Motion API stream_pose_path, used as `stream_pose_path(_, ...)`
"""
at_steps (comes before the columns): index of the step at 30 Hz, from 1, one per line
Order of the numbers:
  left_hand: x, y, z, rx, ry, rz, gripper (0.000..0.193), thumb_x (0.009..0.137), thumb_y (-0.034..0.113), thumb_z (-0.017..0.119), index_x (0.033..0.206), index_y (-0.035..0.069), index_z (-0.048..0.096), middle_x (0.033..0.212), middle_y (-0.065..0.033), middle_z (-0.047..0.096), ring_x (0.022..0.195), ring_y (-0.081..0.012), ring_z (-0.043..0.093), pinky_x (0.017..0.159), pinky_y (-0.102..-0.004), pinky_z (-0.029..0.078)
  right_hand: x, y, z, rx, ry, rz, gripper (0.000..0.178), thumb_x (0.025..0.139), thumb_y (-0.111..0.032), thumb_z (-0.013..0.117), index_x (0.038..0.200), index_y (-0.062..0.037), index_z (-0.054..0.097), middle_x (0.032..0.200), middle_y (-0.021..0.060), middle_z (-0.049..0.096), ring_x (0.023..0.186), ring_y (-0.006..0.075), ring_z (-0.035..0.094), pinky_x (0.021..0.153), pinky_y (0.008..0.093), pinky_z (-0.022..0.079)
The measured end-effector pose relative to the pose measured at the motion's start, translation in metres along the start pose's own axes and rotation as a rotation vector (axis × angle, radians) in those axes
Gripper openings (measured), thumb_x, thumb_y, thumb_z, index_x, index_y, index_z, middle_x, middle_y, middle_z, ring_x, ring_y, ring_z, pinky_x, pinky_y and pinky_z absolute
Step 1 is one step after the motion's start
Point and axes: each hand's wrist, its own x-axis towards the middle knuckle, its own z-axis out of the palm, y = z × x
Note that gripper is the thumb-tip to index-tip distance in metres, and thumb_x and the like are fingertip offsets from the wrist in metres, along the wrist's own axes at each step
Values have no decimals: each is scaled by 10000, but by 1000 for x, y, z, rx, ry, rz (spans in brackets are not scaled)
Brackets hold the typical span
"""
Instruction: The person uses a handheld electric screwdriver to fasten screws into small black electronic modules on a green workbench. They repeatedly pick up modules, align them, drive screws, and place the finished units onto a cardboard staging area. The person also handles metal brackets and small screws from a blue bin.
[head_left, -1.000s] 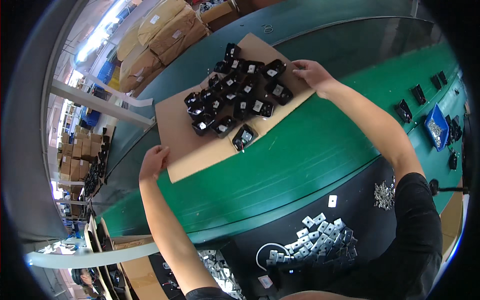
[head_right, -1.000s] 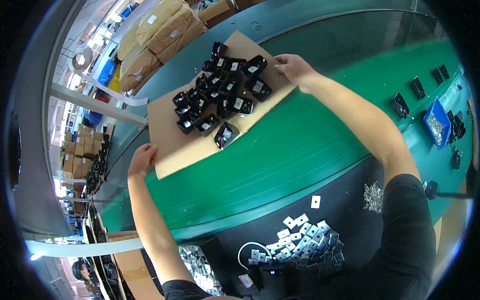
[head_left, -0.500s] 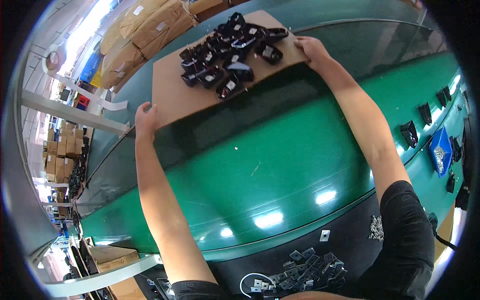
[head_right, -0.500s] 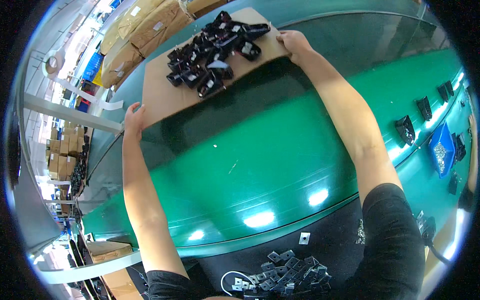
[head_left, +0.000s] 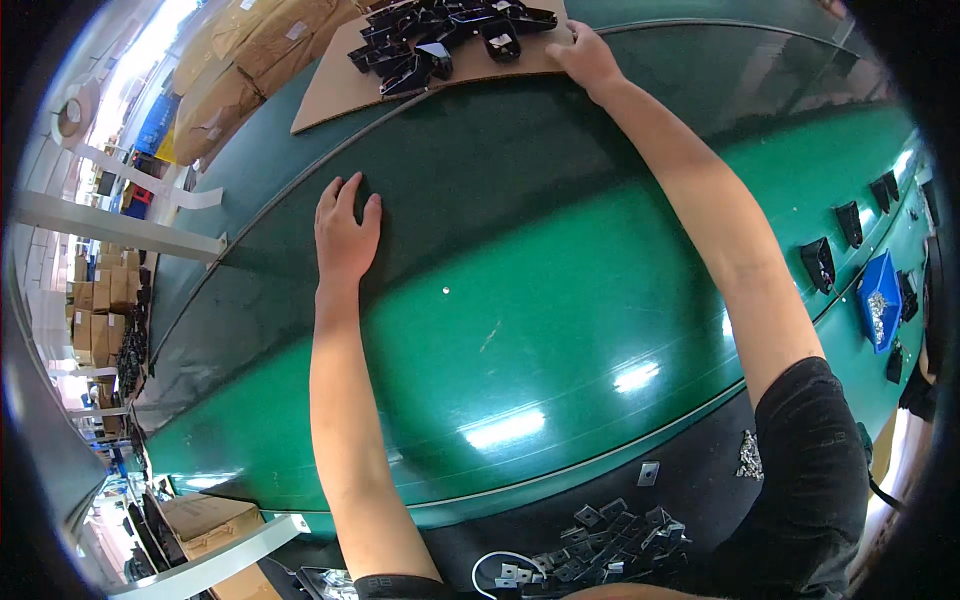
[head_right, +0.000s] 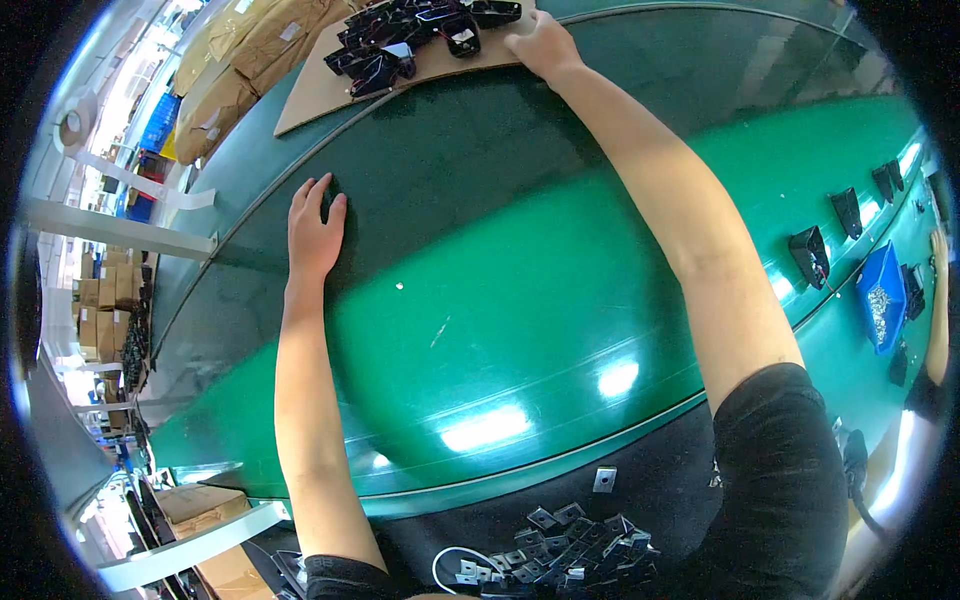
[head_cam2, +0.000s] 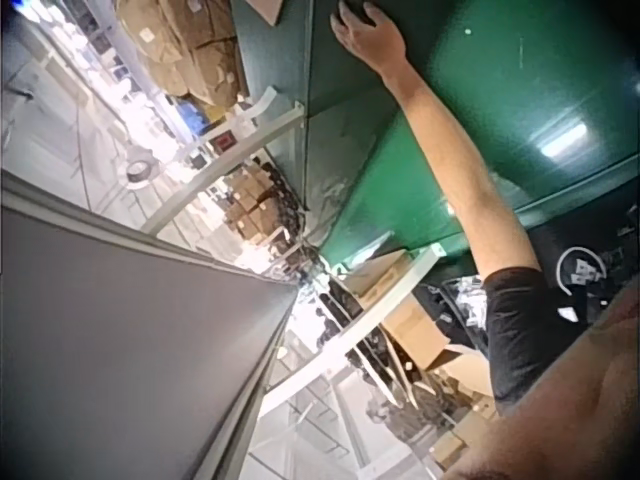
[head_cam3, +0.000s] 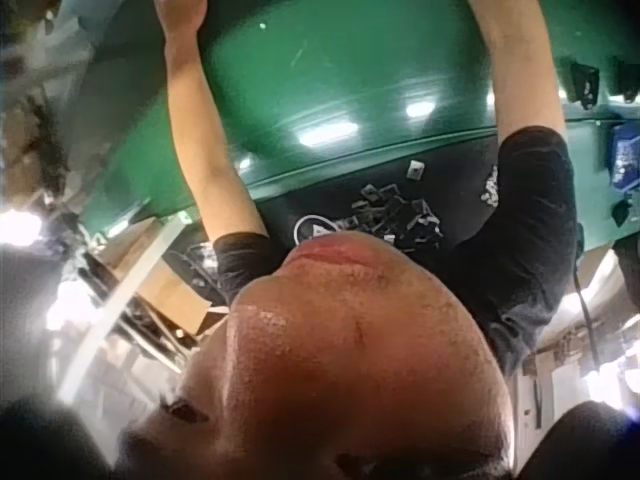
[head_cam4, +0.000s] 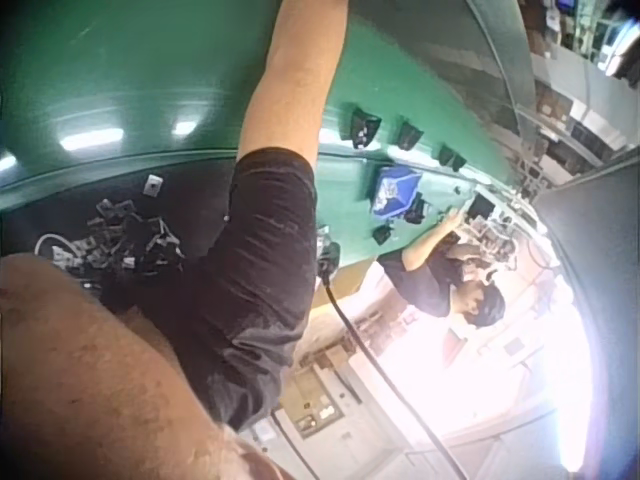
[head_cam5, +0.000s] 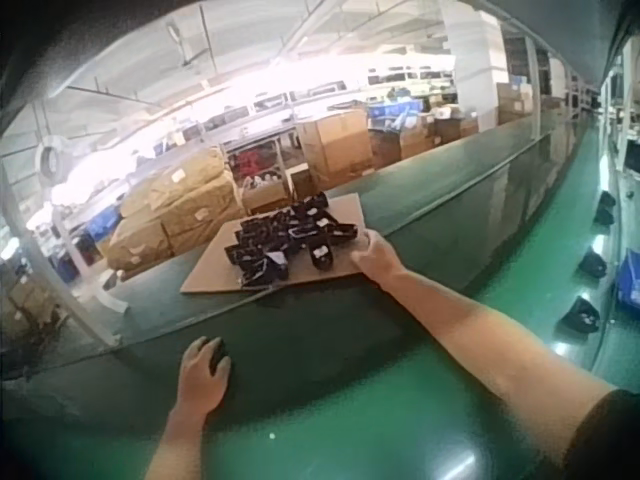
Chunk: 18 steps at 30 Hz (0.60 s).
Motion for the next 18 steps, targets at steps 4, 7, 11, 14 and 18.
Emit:
stream_pose_path(4, -3, -1, 3, -15, 28, -19, 412, 905, 290, 534, 1253, 74, 578, 1358, -226, 478, 1276, -379, 436, 1065, -438, 343, -23, -3, -8, -183, 49, -420, 635, 760, -408, 715, 1210, 15, 567, 1241, 191, 567, 1123, 329, 559, 959, 371, 439)
stream_pose_path(7, -9, -4, 0, -13, 24, -58, 408, 904, 278, 526, 1255, 76, 579, 1370, -225, 472, 1289, -377, 428, 1070, -435, 342, -35, -22, -18, -313, -73, -456, 653, 749, -431, 738, 1212, -1, 575, 1249, 187, 567, 1137, 344, 553, 960, 385, 442)
stream_pose_path(11, -9, -7, -4, -39, 32, -74, 396, 898, 262, 524, 1241, 77, 591, 1369, -211, 481, 1292, -362, 431, 1070, -426, 346, -14, -5, -35, -306, -70, -445, 483, 781, -391, 704, 1100, -35, 640, 1075, 155, 644, 1053, 329, 588, 927, 395, 461)
stream_pose_path(14, -4, 4, 3, -83, 45, -83, 384, 893, 251, 528, 1226, 76, 603, 1361, -198, 495, 1287, -350, 441, 1066, -418, 353, 26, 49, -77, -452, 137, -296, 350, 825, -355, 665, 1020, -65, 658, 988, 133, 660, 991, 309, 609, 893, 395, 476)
stream_pose_path(18, -14, -5, -4, -51, 58, -112, 368, 888, 228, 530, 1211, 74, 612, 1345, -191, 513, 1277, -341, 455, 1060, -409, 364, -5, 11, -64, -356, 49, -499, 240, 864, -284, 646, 993, -81, 634, 970, 108, 656, 983, 302, 625, 854, 386, 493)
